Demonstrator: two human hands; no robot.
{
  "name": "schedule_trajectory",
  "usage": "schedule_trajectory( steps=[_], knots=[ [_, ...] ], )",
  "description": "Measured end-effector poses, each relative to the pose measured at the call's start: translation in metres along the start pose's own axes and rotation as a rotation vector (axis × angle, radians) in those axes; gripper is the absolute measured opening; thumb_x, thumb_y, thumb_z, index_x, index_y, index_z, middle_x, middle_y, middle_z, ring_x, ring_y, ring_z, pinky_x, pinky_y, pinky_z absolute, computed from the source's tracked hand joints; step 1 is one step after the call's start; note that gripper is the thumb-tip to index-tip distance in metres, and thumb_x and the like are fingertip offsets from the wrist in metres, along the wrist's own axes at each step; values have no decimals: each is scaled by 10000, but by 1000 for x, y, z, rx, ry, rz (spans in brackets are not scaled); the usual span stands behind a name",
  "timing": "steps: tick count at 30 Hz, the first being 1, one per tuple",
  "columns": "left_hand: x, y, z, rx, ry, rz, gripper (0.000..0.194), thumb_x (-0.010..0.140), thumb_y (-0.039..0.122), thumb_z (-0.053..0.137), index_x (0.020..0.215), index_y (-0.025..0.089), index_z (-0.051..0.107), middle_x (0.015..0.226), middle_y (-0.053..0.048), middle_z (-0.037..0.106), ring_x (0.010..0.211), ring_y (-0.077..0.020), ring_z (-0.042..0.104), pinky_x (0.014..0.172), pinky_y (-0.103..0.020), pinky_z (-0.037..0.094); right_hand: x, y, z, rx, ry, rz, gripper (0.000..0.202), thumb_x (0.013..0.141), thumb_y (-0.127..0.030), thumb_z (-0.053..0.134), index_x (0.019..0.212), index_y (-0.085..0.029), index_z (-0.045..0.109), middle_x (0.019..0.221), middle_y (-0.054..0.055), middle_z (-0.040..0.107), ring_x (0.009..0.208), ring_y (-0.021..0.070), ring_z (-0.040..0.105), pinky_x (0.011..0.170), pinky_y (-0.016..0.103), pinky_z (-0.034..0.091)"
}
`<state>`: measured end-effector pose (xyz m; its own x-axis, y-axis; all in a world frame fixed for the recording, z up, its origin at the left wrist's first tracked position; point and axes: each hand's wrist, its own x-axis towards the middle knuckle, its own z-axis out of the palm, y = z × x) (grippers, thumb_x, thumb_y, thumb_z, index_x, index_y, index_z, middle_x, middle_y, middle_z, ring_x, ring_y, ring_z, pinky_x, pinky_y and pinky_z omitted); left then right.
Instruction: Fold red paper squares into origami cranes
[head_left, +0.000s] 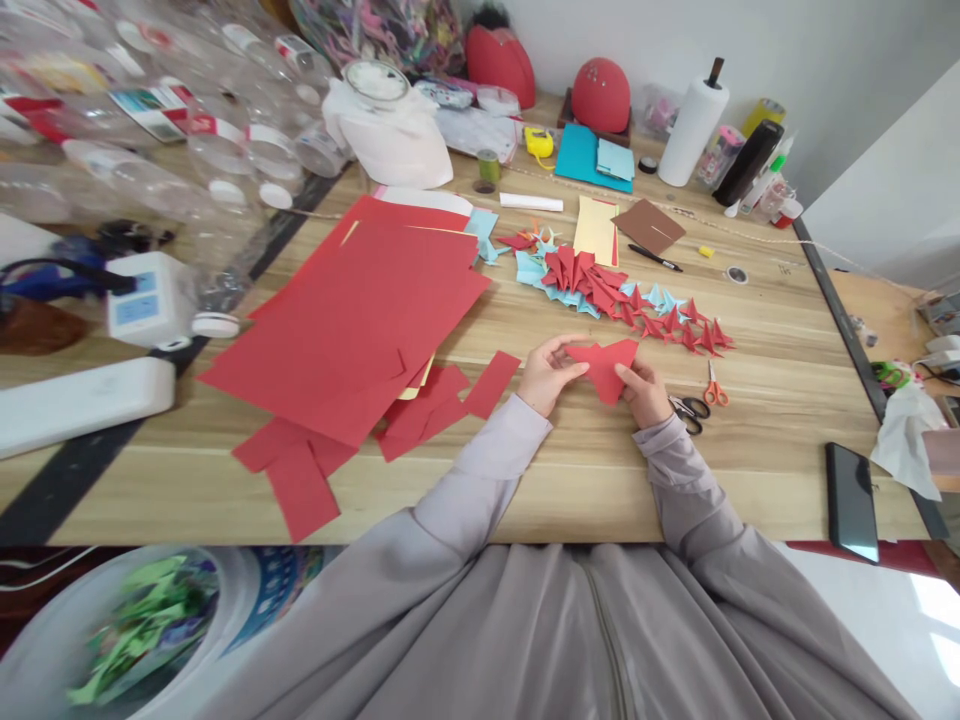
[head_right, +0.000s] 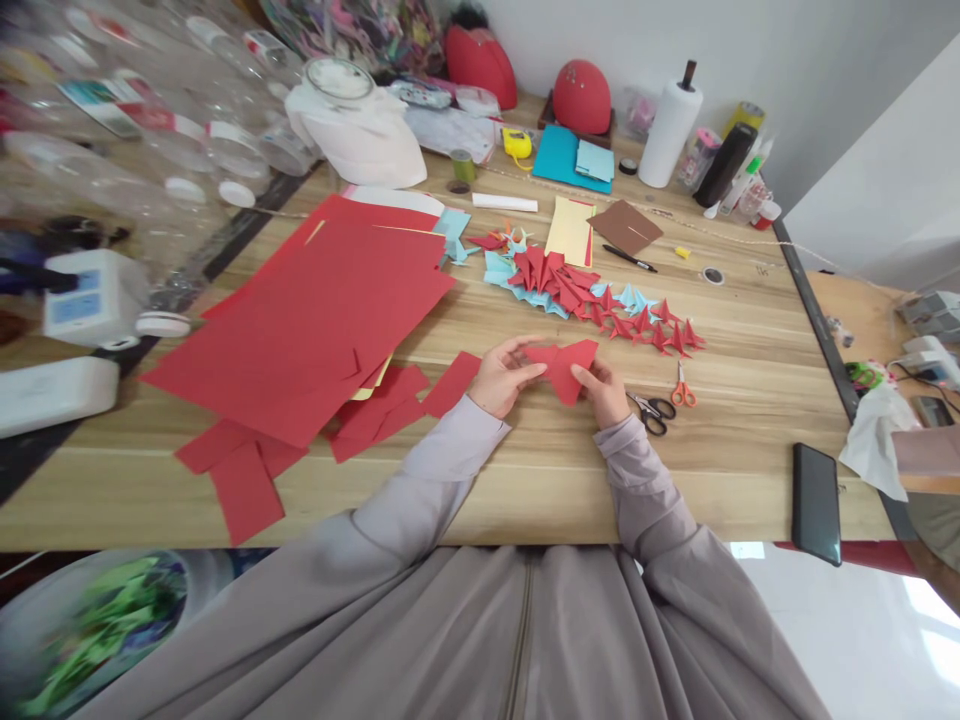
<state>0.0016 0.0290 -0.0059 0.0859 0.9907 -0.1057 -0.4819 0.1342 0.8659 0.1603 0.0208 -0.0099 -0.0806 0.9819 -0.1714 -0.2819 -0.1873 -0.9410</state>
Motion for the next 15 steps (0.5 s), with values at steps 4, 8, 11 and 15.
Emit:
schedule_trajectory(
  steps=[4, 8, 11, 15],
  knots=[
    [0, -3, 0, 106, 11, -6, 442, 483, 204, 789, 897, 129, 654, 721, -18, 688, 627, -150, 635, 623, -306, 550, 0, 5, 0, -126, -24, -72, 392, 548, -389, 796, 863, -197, 666, 867, 24, 716, 794, 182, 637, 791, 332, 511],
    [0, -3, 0, 106, 23, -74, 363, 490, 217, 780, 818, 119, 660, 644, -7, 671, 539, -146, 630, 583, -305, 545, 2, 8, -3, -129, 1, -75, 364, 560, -378, 787, 855, -197, 672, 845, 20, 715, 746, 171, 632, 770, 336, 519],
    [-1, -2, 0, 125, 31, -98, 335, 507, 222, 768, 805, 114, 662, 608, -9, 657, 518, -143, 626, 507, -263, 514, 2, 8, -4, -144, 22, -75, 352, 560, -384, 784, 832, -191, 670, 817, 17, 710, 714, 167, 625, 721, 327, 523],
    [-1, -2, 1, 114, 19, -104, 308, 493, 210, 762, 766, 111, 658, 578, -3, 646, 488, -128, 609, 475, -242, 494, 0, 6, -3, -210, -10, -116, 326, 588, -377, 770, 834, -184, 678, 832, 20, 712, 729, 159, 625, 742, 317, 512]
  ],
)
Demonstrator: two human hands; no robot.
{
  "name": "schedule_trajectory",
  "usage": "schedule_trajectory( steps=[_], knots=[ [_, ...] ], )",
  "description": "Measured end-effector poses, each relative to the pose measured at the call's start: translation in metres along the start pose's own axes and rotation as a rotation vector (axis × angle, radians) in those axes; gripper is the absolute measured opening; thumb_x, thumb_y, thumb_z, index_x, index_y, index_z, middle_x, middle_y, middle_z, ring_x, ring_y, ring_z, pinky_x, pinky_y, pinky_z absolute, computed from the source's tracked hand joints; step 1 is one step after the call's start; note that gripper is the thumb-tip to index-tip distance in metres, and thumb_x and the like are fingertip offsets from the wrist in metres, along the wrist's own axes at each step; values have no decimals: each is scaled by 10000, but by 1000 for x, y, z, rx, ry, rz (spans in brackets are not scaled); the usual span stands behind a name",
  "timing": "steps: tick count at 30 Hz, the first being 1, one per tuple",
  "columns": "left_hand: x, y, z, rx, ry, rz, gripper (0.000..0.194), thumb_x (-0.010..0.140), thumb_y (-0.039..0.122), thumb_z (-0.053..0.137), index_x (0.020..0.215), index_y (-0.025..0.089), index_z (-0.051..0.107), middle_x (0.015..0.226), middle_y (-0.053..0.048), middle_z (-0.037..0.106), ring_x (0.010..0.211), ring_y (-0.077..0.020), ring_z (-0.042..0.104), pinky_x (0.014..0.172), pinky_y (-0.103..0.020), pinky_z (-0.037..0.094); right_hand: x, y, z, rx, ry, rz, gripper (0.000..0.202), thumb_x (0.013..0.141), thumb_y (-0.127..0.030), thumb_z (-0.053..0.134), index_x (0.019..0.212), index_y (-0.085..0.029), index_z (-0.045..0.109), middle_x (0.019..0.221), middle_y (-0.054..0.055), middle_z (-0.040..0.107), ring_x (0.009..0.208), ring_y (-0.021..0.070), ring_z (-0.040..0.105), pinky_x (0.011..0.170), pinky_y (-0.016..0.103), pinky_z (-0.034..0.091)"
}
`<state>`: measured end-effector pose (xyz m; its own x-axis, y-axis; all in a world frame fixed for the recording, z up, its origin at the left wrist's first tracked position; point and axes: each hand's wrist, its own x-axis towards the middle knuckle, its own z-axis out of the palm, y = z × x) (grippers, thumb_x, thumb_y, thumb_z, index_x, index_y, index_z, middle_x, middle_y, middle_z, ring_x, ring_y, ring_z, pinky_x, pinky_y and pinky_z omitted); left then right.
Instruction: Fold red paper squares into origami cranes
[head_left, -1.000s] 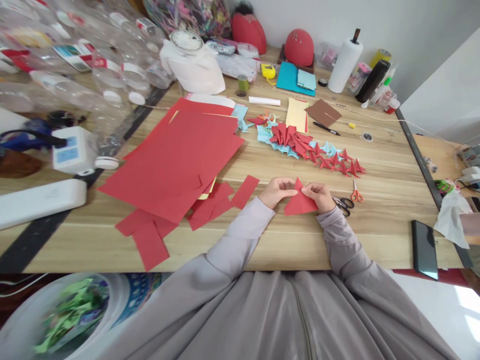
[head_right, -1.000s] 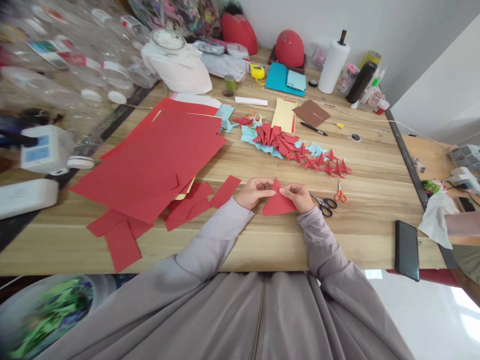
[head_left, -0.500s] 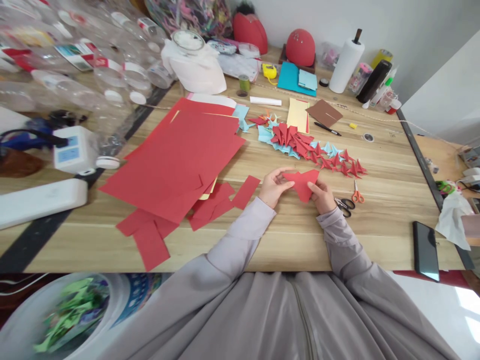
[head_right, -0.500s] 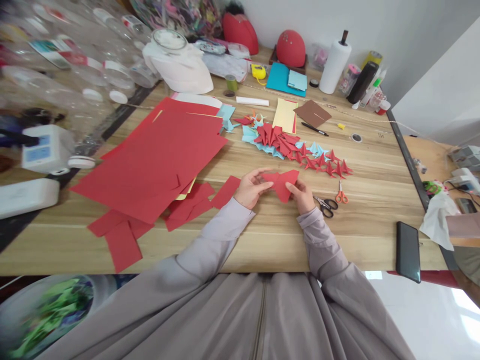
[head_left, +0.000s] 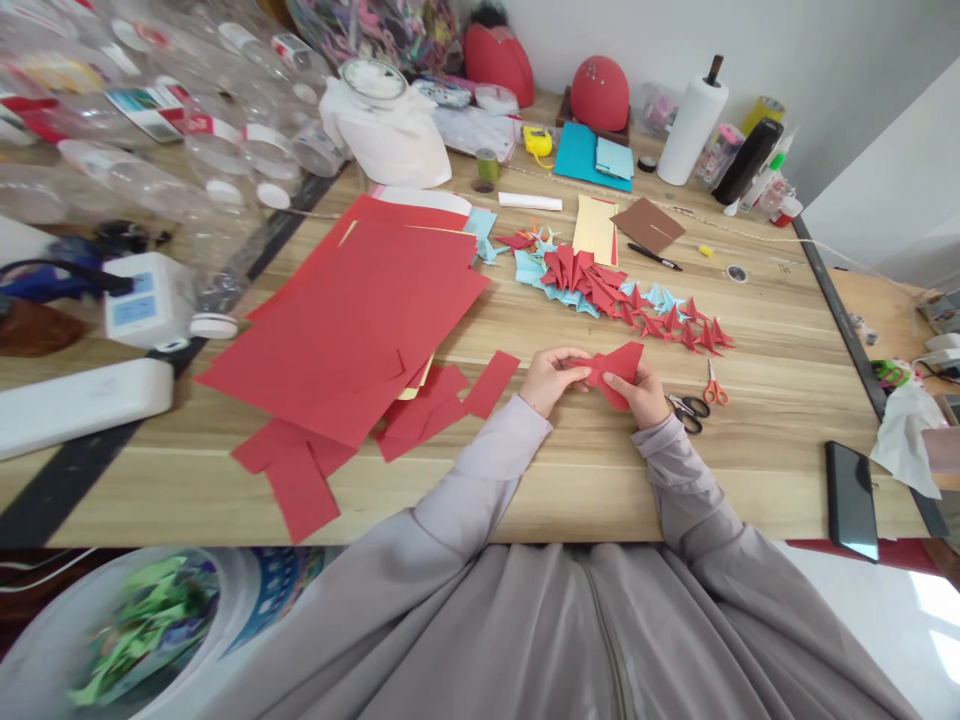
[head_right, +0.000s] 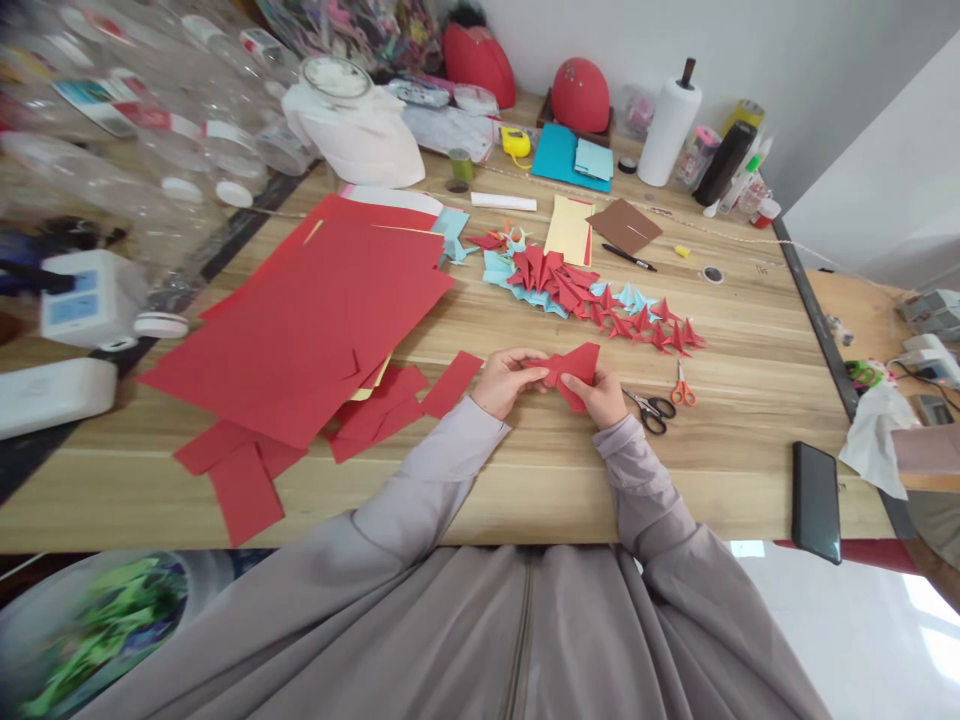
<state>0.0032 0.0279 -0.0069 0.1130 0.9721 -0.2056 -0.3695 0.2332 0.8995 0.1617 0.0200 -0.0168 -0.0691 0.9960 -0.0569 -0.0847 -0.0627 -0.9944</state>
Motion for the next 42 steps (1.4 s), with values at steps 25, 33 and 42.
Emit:
schedule_trajectory(
  steps=[25, 33, 42],
  knots=[
    [0, -6, 1, 151, -146, 140, 382, 467, 248, 815, 812, 131, 701, 875, -73, 701, 818, -198, 642, 830, -362, 490, -2, -9, 1, 158, 12, 152, 130, 560, -257, 742, 592, -158, 664, 520, 2, 639, 441, 121, 539, 450, 254, 439],
    [-3, 0, 1, 300, -178, 281, 298, 456, 219, 822, 721, 146, 707, 819, -50, 680, 798, -177, 619, 792, -311, 476, -3, -9, -1, 137, -83, 157, 133, 563, -249, 744, 594, -145, 666, 495, 5, 628, 414, 118, 536, 429, 243, 434],
    [-2, -2, 1, 198, -40, 220, 254, 507, 332, 813, 613, 145, 677, 604, -14, 648, 578, -134, 583, 613, -278, 467, 0, -6, -1, 252, -108, 92, 534, 654, -692, 548, 790, -186, 655, 730, 63, 685, 624, 178, 623, 545, 294, 484]
  ],
)
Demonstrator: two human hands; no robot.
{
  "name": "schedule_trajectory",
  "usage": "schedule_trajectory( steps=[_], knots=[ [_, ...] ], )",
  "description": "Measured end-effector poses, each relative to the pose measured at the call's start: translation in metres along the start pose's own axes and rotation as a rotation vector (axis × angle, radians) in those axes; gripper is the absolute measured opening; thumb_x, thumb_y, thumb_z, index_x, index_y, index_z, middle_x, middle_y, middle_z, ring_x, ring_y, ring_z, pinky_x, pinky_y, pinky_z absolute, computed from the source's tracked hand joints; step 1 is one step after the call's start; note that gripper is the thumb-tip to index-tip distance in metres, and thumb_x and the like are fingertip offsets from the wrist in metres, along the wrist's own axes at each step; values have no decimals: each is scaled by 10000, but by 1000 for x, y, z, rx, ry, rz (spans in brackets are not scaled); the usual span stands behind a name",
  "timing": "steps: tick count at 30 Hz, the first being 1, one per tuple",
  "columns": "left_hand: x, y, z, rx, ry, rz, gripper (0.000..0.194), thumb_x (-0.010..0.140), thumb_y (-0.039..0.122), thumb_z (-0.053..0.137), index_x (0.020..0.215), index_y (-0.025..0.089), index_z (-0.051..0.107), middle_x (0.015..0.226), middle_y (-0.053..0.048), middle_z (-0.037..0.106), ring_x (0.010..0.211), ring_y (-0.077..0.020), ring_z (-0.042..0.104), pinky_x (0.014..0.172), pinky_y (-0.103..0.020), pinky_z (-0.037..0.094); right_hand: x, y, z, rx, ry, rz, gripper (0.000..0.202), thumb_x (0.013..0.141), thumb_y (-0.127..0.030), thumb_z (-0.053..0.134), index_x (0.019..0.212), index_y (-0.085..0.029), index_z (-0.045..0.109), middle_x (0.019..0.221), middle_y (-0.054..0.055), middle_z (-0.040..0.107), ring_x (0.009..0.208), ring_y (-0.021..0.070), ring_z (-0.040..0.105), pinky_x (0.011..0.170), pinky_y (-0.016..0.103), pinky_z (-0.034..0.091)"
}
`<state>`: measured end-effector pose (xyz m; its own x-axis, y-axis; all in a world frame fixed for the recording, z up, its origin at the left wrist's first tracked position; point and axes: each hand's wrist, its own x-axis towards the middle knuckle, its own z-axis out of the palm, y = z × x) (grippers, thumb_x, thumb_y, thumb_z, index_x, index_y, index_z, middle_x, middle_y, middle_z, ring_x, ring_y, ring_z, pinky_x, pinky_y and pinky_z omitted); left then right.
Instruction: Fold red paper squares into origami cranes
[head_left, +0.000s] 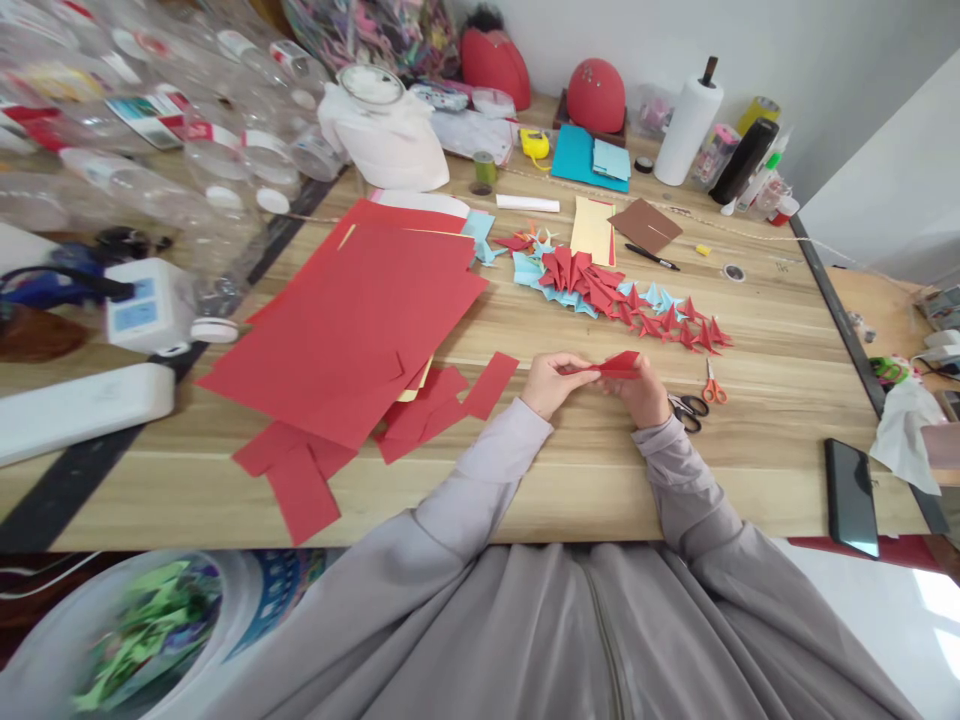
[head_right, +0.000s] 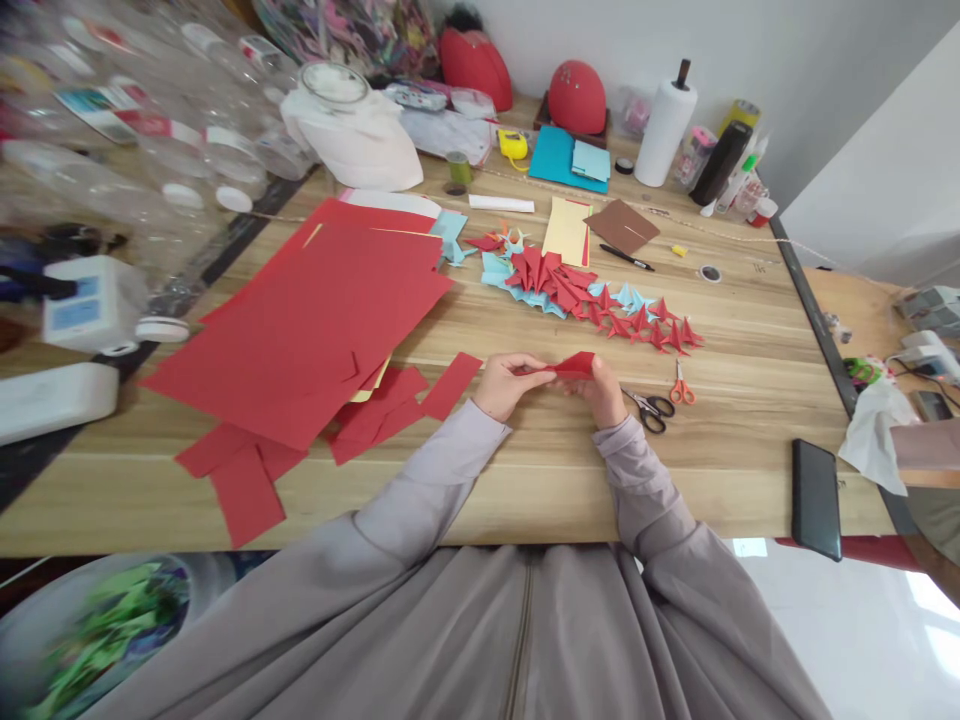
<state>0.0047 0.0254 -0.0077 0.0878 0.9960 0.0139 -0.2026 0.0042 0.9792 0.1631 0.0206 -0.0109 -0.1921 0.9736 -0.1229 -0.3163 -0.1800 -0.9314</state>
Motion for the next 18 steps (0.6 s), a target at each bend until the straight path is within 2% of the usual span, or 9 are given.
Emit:
schedule_trajectory(
  steps=[1, 3, 7, 12, 18],
  knots=[
    [0, 0, 0, -10, 18, -21, 263, 503, 339, 815, 608, 145, 672, 584, -10, 643, 560, -133, 579, 603, -278, 465, 0, 1, 0, 13, 22, -51, 560, 629, -714, 561, 835, -201, 648, 799, 64, 690, 683, 191, 633, 566, 303, 493],
    [-1, 1, 0, -28, 23, -45, 265, 505, 342, 816, 596, 144, 665, 554, -4, 632, 539, -129, 571, 589, -275, 458, 0, 2, -1, -33, 68, -161, 534, 581, -665, 657, 881, -223, 639, 882, 50, 683, 762, 197, 631, 616, 310, 503],
    [-3, 5, 2, -42, -61, 5, 244, 527, 327, 809, 546, 146, 647, 537, 5, 608, 537, -116, 556, 578, -259, 439, -3, 1, 2, -304, 146, -266, 331, 545, -403, 810, 770, -209, 665, 795, 15, 676, 763, 166, 612, 736, 307, 493],
    [-3, 4, 1, 20, -111, 93, 232, 550, 302, 792, 498, 150, 625, 538, 8, 585, 548, -105, 528, 568, -249, 403, -5, -5, 6, -365, 13, -294, 165, 647, -355, 757, 675, -205, 694, 700, 13, 672, 699, 160, 605, 694, 309, 493],
    [-2, 0, -1, 69, -94, 141, 204, 533, 263, 786, 491, 155, 618, 543, 19, 560, 545, -96, 499, 548, -243, 377, -4, -6, 3, -360, -12, -320, 135, 625, -325, 776, 636, -219, 694, 677, 4, 656, 668, 149, 577, 666, 304, 478]
  ],
)
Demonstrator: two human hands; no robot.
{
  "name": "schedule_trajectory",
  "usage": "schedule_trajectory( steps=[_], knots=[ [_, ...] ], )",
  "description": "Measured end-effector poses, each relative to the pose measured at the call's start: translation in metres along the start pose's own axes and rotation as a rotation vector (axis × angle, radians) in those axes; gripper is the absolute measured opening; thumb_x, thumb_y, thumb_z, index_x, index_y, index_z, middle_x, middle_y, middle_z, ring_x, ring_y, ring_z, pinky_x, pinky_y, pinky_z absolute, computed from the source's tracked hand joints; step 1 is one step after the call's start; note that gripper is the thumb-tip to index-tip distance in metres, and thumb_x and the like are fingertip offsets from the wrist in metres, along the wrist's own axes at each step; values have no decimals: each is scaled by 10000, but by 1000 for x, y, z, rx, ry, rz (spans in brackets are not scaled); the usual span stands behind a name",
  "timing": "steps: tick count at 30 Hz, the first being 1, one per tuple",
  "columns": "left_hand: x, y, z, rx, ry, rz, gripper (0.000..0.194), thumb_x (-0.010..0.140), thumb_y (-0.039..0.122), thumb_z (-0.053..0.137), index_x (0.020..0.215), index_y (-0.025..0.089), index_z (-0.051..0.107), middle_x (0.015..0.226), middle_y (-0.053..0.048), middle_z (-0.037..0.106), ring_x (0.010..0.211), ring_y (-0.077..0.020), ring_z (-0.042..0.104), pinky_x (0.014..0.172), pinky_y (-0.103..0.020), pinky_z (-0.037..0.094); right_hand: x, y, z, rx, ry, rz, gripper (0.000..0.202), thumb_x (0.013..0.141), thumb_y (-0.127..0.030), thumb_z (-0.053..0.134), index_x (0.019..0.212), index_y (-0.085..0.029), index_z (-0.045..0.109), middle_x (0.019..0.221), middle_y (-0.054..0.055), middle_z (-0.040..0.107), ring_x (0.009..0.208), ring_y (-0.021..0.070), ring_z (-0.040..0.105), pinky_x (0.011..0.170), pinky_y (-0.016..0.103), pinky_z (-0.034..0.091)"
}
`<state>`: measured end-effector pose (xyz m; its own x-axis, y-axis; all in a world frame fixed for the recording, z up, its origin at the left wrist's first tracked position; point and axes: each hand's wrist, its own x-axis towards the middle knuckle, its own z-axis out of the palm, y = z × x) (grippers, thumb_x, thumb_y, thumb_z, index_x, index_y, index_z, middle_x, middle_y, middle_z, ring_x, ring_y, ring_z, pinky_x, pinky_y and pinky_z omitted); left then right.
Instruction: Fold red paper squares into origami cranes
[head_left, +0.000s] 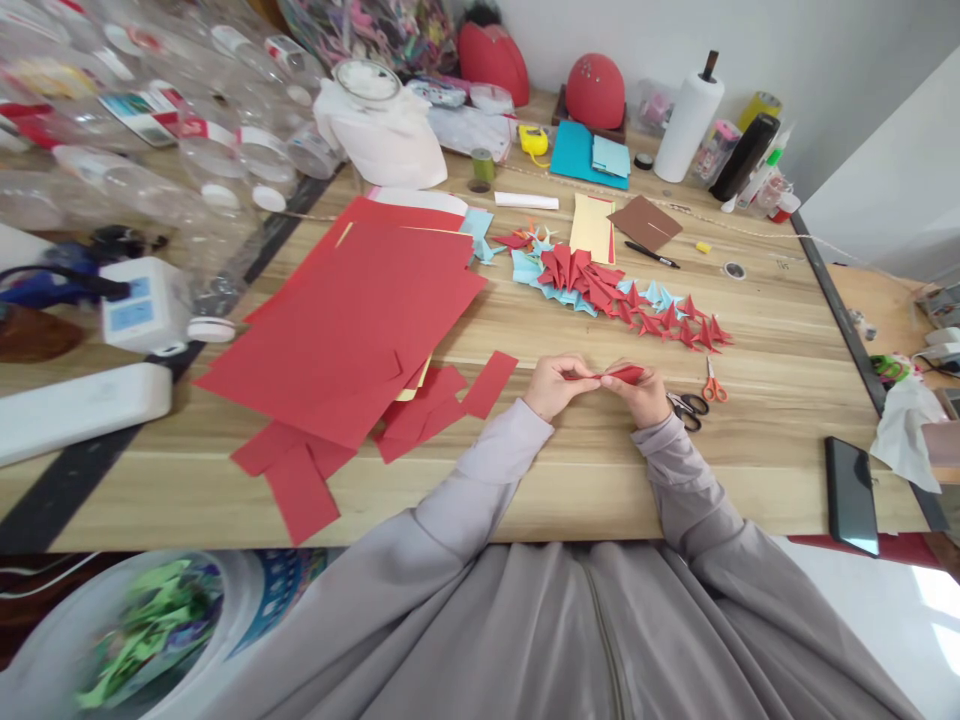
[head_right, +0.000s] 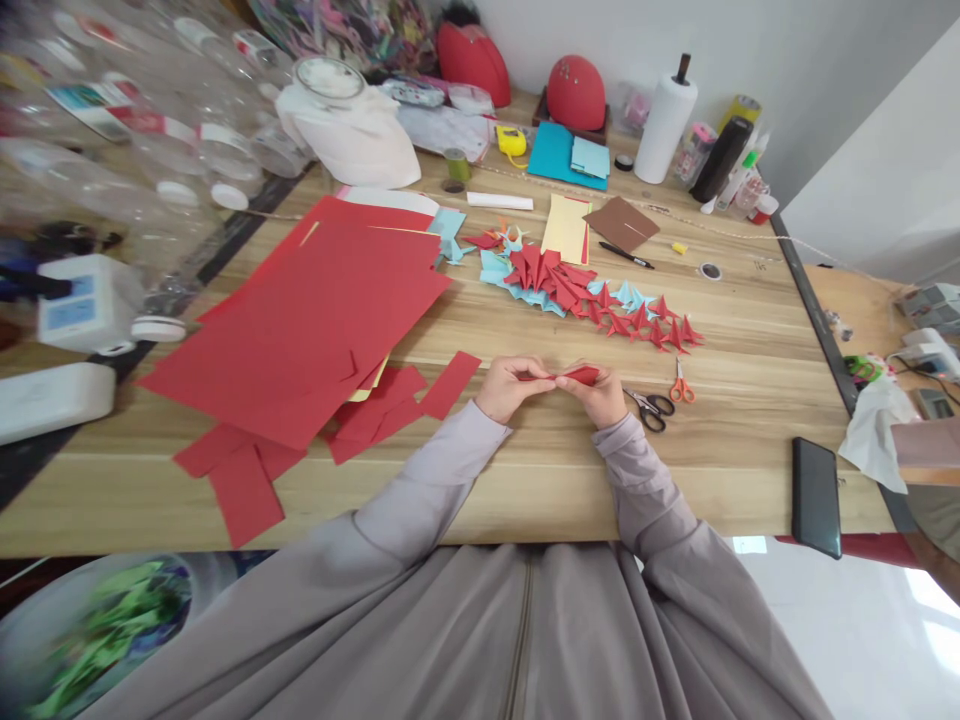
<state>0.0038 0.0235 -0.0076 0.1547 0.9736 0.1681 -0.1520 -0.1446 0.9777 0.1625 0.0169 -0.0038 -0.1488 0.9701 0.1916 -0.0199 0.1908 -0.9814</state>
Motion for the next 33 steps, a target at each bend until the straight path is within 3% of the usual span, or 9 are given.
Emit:
schedule_trajectory(
  steps=[5, 9, 13, 15, 19, 25, 33],
  knots=[
    [-1, 2, 4, -18, 42, -75, 176, 543, 279, 782, 591, 151, 672, 596, -9, 628, 575, -121, 559, 589, -262, 442, 0, 4, 0, 17, 57, 6, 130, 650, -328, 755, 623, -219, 689, 672, 3, 646, 676, 150, 579, 680, 308, 479],
    [-1, 1, 5, -61, 90, -162, 268, 482, 286, 814, 677, 145, 696, 656, -31, 679, 597, -146, 601, 613, -281, 487, 1, 7, 2, 64, 110, 27, 171, 657, -337, 746, 581, -207, 664, 634, -2, 625, 650, 143, 574, 670, 304, 482],
    [1, -2, 0, -12, 106, -113, 196, 527, 273, 789, 648, 153, 693, 634, -23, 671, 587, -135, 587, 594, -265, 471, 1, 9, -1, 65, 121, 58, 150, 627, -329, 770, 691, -216, 694, 716, 1, 659, 705, 147, 603, 708, 302, 496],
    [2, -2, -4, 31, 93, -78, 152, 552, 254, 772, 640, 158, 693, 638, -19, 666, 604, -131, 583, 606, -260, 463, 1, 9, -4, 39, 132, 67, 235, 605, -334, 785, 800, -231, 702, 811, 8, 678, 760, 156, 622, 734, 309, 507],
    [1, 1, -9, 122, 20, 26, 78, 597, 227, 738, 636, 172, 699, 630, -7, 631, 610, -123, 562, 591, -250, 433, 1, 7, -8, -139, 101, -58, 299, 589, -329, 801, 862, -247, 709, 926, 35, 675, 886, 185, 616, 797, 336, 505],
    [0, 3, -8, 158, -51, 115, 17, 636, 202, 706, 640, 186, 704, 640, -11, 611, 604, -119, 548, 575, -251, 409, -2, -1, -1, -262, -34, -140, 87, 702, -327, 728, 749, -255, 734, 745, 37, 684, 736, 181, 619, 726, 353, 499],
    [0, 2, -8, 153, -61, 81, 42, 629, 227, 718, 638, 186, 709, 641, -17, 626, 609, -126, 554, 590, -259, 419, -3, -3, 0, -245, -50, -134, 86, 707, -320, 722, 744, -243, 721, 734, 33, 672, 704, 169, 608, 677, 333, 492]
  ],
)
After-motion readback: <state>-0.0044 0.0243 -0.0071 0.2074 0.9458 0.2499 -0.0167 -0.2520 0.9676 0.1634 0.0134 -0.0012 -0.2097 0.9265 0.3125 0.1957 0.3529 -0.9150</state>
